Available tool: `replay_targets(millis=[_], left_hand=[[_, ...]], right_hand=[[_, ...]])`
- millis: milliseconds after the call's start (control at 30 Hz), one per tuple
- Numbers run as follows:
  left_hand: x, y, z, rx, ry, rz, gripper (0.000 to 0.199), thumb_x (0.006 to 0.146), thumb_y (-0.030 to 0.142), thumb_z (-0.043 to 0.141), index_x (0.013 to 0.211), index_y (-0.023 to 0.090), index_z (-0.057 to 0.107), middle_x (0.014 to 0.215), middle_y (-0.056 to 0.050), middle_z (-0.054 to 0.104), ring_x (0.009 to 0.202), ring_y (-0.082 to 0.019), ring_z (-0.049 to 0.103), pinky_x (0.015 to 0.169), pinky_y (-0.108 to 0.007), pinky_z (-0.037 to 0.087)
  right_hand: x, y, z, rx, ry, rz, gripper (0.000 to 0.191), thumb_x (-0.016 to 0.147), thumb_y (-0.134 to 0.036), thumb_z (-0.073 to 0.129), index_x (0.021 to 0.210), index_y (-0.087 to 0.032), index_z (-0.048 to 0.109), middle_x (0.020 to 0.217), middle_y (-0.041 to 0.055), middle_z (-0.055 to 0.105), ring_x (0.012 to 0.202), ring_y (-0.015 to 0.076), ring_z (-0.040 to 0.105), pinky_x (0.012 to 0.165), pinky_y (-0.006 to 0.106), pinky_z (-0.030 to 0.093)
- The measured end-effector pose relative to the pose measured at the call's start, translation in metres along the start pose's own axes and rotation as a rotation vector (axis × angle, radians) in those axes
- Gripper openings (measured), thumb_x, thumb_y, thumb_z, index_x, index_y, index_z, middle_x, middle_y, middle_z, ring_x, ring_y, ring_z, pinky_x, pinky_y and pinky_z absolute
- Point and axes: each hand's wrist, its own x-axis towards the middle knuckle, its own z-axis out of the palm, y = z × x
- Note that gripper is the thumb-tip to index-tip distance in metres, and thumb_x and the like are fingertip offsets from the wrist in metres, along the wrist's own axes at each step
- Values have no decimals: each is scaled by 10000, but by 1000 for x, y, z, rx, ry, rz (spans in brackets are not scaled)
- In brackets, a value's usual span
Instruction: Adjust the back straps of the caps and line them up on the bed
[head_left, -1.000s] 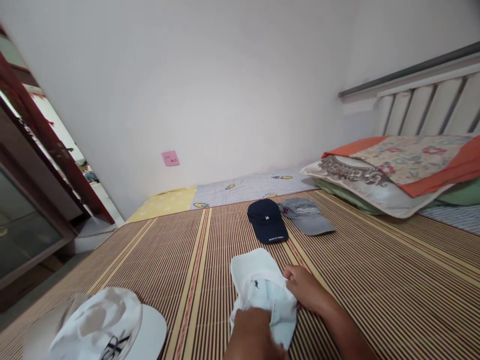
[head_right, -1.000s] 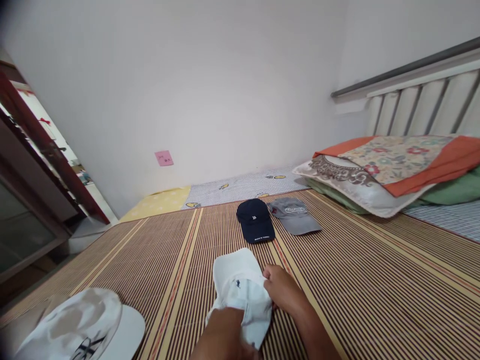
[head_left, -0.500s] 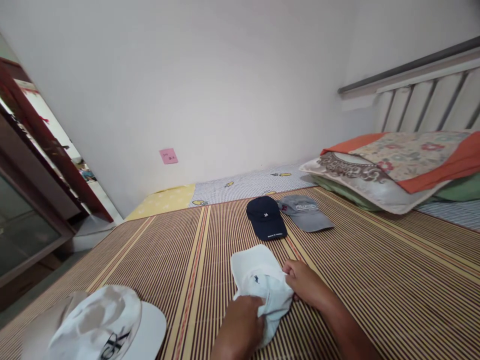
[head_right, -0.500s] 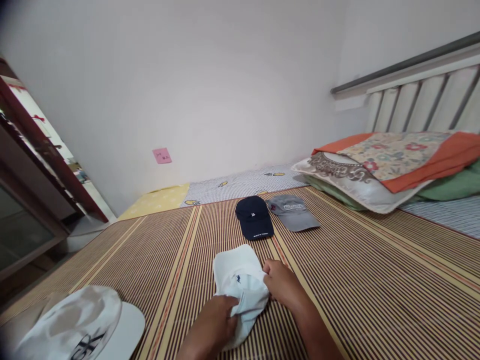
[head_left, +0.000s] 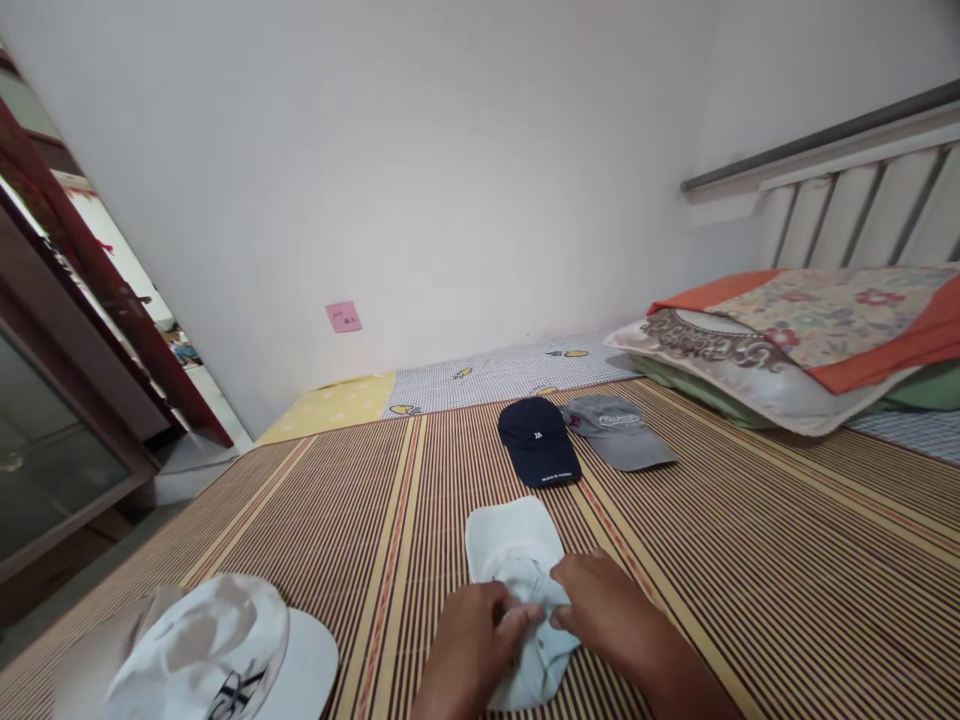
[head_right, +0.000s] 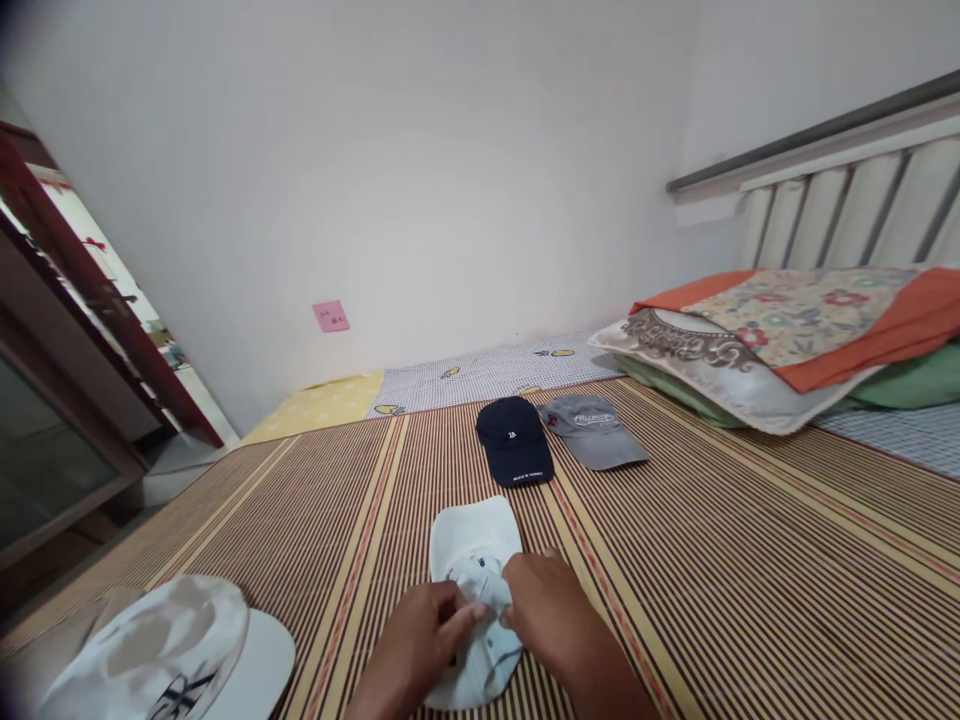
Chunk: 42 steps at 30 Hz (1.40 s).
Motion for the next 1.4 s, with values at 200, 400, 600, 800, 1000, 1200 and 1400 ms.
replay_targets(millis=[200,400,600,800,1000,1200,1400], left_hand=[[10,-38,-13,-135,194,48,407,969,422,383,814,197,685,885,-82,738,890,-239,676,783,-319,441],[17,-80,-11,-172,170,-89,230,905,372,465,832,198,596,806,-49,683,798,-227,655,713,-315,453],[15,-65,-4,11,77,-209,134,835,266,579,714,209,582,750,-16,679,771,-204,654,660,-294,386],[17,-59,-2,67,101,-235,99,824,145,553,801,194,636,869,-57,749,855,-222,683,703,-304,388],[22,-60,-6,106,148,-296,199,889,126,467,908,186,657,1010,-125,773,997,-263,690,750,-327,384],[25,-60,-3,16,184,-283,152,899,169,480,849,187,622,937,-124,750,930,-263,689,735,-325,392],[26,-66,-4,-222,217,-202,262,934,366,420,789,205,568,767,-38,667,775,-206,662,680,-286,445]], right_hand=[[-2,-2,1,101,-13,-122,127,871,-209,624,882,-179,747,1037,136,781,1063,316,689,836,352,423],[4,-2,27,146,-51,-130,199,862,-335,654,948,-172,729,1090,154,753,1052,340,693,805,366,437],[11,-5,44,85,-41,-97,211,914,-287,613,1022,-142,723,1139,187,751,1125,364,666,890,403,437],[9,-4,38,55,-33,-64,196,920,-268,612,1026,-148,725,1150,180,753,1138,346,663,895,383,425],[8,7,23,29,-25,1,172,882,-238,630,996,-153,727,1126,176,759,1107,332,680,846,361,420],[4,7,13,15,-30,-31,217,770,-132,660,957,-176,759,1111,166,777,1119,348,682,865,368,410],[-5,-8,0,230,-28,-138,172,788,-345,708,885,-207,740,1014,114,776,990,307,690,747,333,388]])
